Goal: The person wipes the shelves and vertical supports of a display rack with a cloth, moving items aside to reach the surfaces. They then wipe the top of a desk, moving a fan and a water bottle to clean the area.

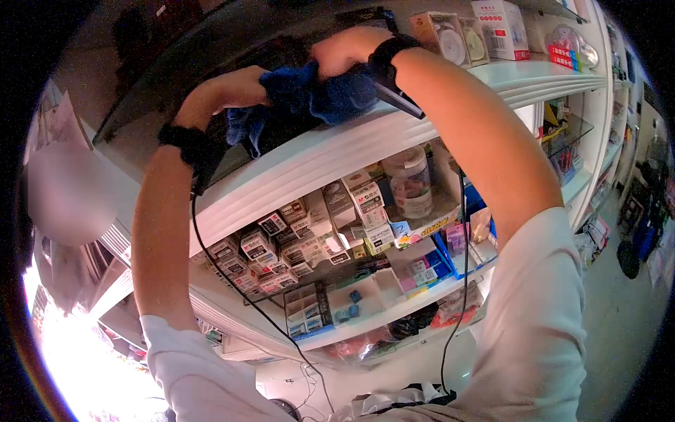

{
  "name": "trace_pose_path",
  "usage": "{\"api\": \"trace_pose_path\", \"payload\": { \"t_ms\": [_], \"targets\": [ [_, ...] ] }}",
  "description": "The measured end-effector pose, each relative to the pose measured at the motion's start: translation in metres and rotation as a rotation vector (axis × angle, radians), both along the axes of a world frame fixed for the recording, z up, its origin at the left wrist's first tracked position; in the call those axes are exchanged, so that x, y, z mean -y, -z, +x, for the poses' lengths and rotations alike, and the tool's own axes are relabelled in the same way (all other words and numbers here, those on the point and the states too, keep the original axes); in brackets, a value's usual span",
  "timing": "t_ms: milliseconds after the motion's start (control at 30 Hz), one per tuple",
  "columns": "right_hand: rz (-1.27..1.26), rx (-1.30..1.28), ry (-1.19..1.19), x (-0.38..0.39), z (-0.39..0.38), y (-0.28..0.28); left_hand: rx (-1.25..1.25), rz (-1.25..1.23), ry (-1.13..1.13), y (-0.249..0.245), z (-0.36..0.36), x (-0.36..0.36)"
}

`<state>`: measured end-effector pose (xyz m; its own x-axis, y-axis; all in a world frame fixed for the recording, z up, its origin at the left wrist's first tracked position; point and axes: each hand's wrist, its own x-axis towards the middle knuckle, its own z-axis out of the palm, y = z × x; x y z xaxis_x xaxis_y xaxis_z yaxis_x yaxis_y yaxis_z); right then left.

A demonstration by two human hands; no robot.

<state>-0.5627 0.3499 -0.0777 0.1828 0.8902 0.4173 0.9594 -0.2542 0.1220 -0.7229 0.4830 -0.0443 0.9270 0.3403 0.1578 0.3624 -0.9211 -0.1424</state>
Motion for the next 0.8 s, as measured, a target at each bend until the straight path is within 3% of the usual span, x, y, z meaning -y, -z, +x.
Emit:
{"api": "trace_pose_path", "payload": {
  "t_ms": [200, 300, 500, 600, 700, 800],
  "targets": [
    [-0.005, 0.198, 0.166, 0.013, 0.053, 0.004, 0.178, 0.231, 0.097, 0.021, 0.073, 0.019],
    [0.036, 0.203, 0.06, 0.037, 0.065, 0.01, 0.236, 0.256, 0.141, 0.03, 0.082, 0.025],
    [-0.063, -0.11, -0.133, 0.078, -0.002, -0.007, -0.059, 0.185, 0.168, 0.005, 0.004, 0.068],
    [-0.068, -0.207, -0.146, 0.07, -0.032, -0.006, -0.022, 0.1, 0.042, -0.001, -0.02, 0.049],
    [0.13, 0.039, -0.271, -0.002, 0.023, 0.011, -0.002, 0.0, 0.109, 0.002, -0.014, 0.018],
    [0.121, 0.187, -0.28, -0.017, 0.055, 0.011, 0.019, 0.021, 0.261, 0.011, 0.004, 0.037]
  ]
}}
